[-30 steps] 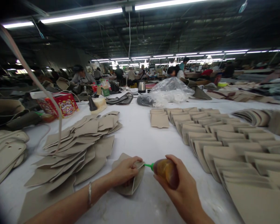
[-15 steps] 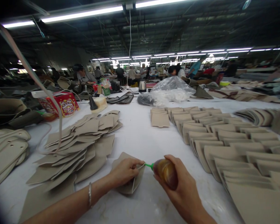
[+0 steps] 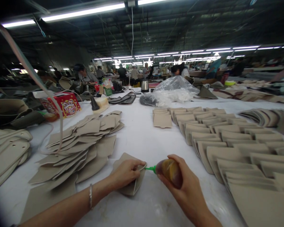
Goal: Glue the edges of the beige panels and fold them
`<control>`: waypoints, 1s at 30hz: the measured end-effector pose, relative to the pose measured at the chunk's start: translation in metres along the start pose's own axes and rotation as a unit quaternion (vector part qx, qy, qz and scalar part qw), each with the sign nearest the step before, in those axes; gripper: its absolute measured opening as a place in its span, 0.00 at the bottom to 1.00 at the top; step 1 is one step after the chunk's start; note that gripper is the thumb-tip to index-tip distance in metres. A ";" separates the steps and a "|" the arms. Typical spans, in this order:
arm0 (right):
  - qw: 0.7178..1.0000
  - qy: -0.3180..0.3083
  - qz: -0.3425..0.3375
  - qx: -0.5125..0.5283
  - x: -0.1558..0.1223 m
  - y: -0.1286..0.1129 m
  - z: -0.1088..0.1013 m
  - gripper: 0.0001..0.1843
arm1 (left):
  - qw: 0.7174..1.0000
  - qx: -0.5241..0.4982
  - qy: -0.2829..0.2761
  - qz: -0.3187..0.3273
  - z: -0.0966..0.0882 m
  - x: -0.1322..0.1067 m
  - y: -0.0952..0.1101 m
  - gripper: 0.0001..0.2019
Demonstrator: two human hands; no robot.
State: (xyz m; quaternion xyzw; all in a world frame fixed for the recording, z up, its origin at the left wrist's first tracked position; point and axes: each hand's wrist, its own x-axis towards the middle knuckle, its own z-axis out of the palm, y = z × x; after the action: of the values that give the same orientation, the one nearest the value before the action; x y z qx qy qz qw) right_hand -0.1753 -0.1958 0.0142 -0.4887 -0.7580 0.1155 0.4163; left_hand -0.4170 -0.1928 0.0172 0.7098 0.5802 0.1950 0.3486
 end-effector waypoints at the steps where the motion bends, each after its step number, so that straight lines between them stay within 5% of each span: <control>1: 1.000 0.002 -0.001 0.002 0.001 0.000 0.000 0.23 | 1.000 0.001 0.002 0.000 0.000 0.000 0.000 0.29; 8: 1.000 0.013 -0.015 0.005 -0.003 0.004 0.002 0.22 | 1.000 -0.001 0.009 -0.004 0.001 -0.001 -0.001 0.29; 24: 0.981 -0.088 0.086 0.151 -0.007 0.015 -0.004 0.25 | 1.000 0.015 0.006 -0.002 0.002 -0.002 -0.003 0.28; 30: 0.976 -0.080 0.120 0.165 -0.010 0.015 -0.003 0.26 | 1.000 0.028 0.009 0.007 0.005 -0.003 -0.006 0.27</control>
State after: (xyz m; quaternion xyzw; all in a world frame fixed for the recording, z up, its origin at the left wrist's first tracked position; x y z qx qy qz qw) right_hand -0.1617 -0.1976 0.0020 -0.4901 -0.6952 0.3263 0.4124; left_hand -0.4187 -0.1966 0.0097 0.7219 0.5833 0.1872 0.3219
